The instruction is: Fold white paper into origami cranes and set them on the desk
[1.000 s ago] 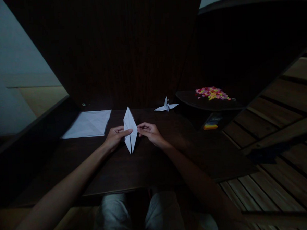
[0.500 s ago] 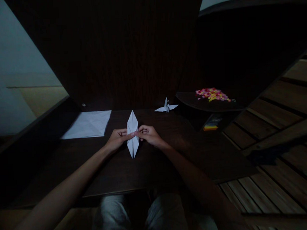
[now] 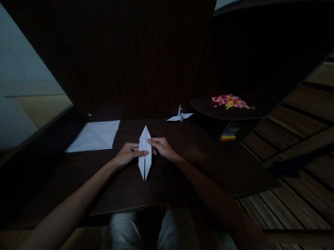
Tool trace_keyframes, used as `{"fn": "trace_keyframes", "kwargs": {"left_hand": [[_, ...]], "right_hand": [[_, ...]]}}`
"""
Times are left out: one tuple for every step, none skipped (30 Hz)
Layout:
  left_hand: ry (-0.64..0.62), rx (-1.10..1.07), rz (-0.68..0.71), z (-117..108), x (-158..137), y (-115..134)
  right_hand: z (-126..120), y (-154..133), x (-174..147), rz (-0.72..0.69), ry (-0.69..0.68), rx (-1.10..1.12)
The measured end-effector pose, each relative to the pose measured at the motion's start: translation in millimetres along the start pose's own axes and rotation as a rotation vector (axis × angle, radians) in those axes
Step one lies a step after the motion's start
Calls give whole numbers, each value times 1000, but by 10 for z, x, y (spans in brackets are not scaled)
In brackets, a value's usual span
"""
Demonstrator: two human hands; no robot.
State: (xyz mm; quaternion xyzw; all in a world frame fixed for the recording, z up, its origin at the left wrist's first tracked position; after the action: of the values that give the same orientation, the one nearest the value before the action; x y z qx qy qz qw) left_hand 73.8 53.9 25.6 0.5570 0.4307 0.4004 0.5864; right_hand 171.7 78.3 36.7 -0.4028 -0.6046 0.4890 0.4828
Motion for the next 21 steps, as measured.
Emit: {"fn": "trace_keyframes", "kwargs": {"left_hand": [[-2, 3, -4, 4, -1, -5], [0, -3, -2, 5, 2, -6], [5, -15, 3, 3, 8, -6], [16, -35, 13, -4, 17, -2], [37, -61, 25, -21, 29, 4], [66, -92, 36, -48, 44, 10], [108, -125, 44, -88, 59, 11], [160, -158, 48, -139, 72, 11], [216, -189, 48, -195, 83, 7], [271, -215, 46, -250, 89, 3], [317, -234, 45, -295, 91, 1], [351, -247, 43, -329, 91, 2], [372, -253, 41, -350, 90, 5], [382, -257, 40, -360, 89, 10], [386, -257, 38, -363, 88, 17], [388, -258, 36, -366, 87, 24], [389, -259, 36, -368, 86, 32], [386, -259, 37, -370, 86, 41], [376, -258, 36, -367, 87, 50], [359, -252, 30, -358, 87, 55], [333, -242, 17, -343, 87, 56]], "right_hand": [[-2, -3, 2, -5, -2, -3], [-8, -5, 4, -11, -2, -10], [-17, -8, 6, -15, 3, -15], [-27, -10, 7, -17, 9, -18], [-33, -10, 7, -17, 12, -18], [-33, -10, 5, -16, 9, -18], [-25, -6, 0, -13, -3, -21], [-6, 1, -8, -8, -25, -30], [19, 12, -18, -2, -53, -44], [45, 24, -30, 4, -81, -61], [69, 37, -41, 10, -106, -77], [91, 48, -52, 14, -128, -91], [107, 54, -61, 15, -145, -102], [116, 54, -67, 12, -154, -109], [118, 50, -71, 9, -156, -115], [115, 40, -74, 6, -153, -118], [107, 25, -74, -1, -145, -118], [96, 6, -74, -8, -135, -114], [85, -12, -73, -15, -124, -106], [75, -28, -70, -20, -114, -94], [68, -37, -66, -23, -105, -81]]}}
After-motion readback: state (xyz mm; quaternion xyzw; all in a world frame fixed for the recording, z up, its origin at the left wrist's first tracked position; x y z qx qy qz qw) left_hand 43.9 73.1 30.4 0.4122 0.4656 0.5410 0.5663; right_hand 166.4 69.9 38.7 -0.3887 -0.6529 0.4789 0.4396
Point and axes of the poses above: each hand's wrist, its own x-axis towards the middle knuckle, its own z-axis out of the palm, y = z × x, the point moved 9 cm from there along x, towards the middle knuckle, and after that the axes turned 12 degrees about y, right-handed, at the moved point
